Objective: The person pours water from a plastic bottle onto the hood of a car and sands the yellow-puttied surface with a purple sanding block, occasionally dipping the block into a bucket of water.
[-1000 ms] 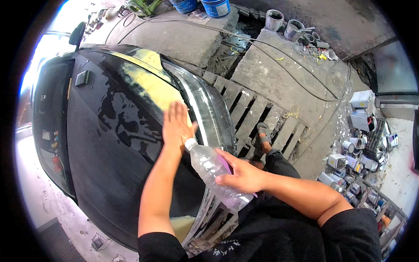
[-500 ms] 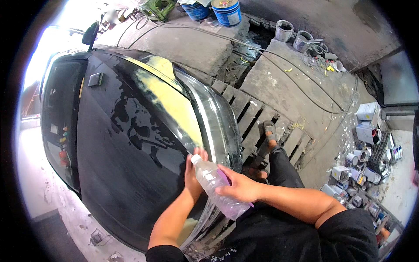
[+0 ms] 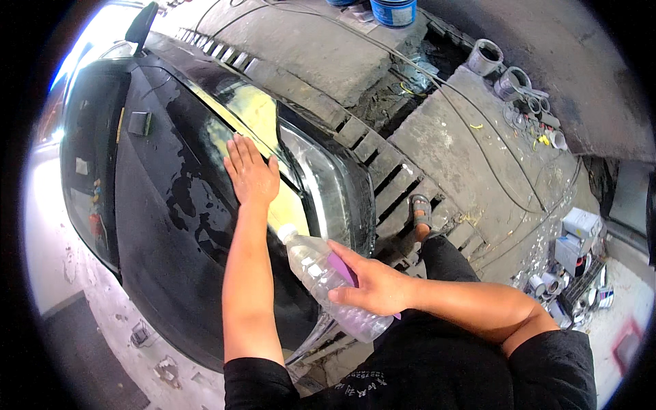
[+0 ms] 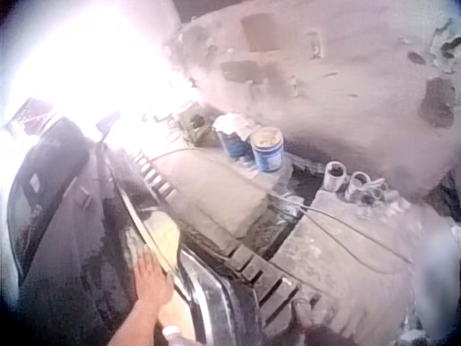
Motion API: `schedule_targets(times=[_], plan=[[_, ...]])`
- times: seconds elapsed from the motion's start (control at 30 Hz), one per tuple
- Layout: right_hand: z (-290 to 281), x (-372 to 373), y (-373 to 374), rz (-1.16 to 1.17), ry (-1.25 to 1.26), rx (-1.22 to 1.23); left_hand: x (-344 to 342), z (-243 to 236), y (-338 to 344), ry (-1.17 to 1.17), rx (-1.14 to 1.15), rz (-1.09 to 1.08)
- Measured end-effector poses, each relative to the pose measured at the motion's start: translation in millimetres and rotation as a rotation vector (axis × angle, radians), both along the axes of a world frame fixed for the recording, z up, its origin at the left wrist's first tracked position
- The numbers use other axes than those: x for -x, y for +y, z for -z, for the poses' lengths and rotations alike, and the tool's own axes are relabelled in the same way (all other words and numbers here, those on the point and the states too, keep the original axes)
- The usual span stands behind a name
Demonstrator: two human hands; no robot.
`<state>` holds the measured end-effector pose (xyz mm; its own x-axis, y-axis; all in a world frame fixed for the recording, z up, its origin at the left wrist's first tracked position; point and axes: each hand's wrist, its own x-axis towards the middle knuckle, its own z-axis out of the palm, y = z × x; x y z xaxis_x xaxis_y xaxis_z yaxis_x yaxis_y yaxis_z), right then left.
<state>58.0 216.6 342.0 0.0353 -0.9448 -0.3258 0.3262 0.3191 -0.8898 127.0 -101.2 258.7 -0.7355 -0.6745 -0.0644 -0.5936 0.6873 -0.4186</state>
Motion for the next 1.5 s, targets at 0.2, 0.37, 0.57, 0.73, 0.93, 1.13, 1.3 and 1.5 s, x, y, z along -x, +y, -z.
schedule_targets(times=[0.2, 0.37, 0.57, 0.73, 0.93, 1.13, 1.3, 1.5], plan=[[9.6, 14.0, -22.0, -0.004, -0.075, 0.014, -57.4, 11.2, 107.2, -0.142, -0.094, 0.069], [-2.3, 22.3, -43.4, -0.097, -0.086, -0.016, -143.5, 54.1, 127.8, -0.622, 0.256, 0.238], [-14.4, 31.8, -81.5, 0.010, -0.076, 0.134, -42.9, -29.3, 62.7, -0.045, -0.179, -0.003], [-19.4, 40.5, -110.5, 0.040, -0.007, 0.156, 12.5, -26.5, -37.1, 0.036, -0.018, -0.099], [-40.7, 49.9, -130.3, 0.015, 0.016, 0.071, 60.5, -38.9, -168.3, -0.102, -0.006, -0.233], [-42.4, 44.5, -145.8, 0.082, 0.019, 0.104, 70.3, -43.7, -221.0, -0.028, -0.043, -0.128], [-39.1, 44.0, -147.6, 0.101, 0.024, 0.098, 47.6, -37.4, -148.8, -0.044, -0.060, 0.071], [-17.0, 35.9, -122.5, -0.015, 0.033, 0.017, 8.3, -24.6, -38.9, 0.011, -0.190, 0.140]])
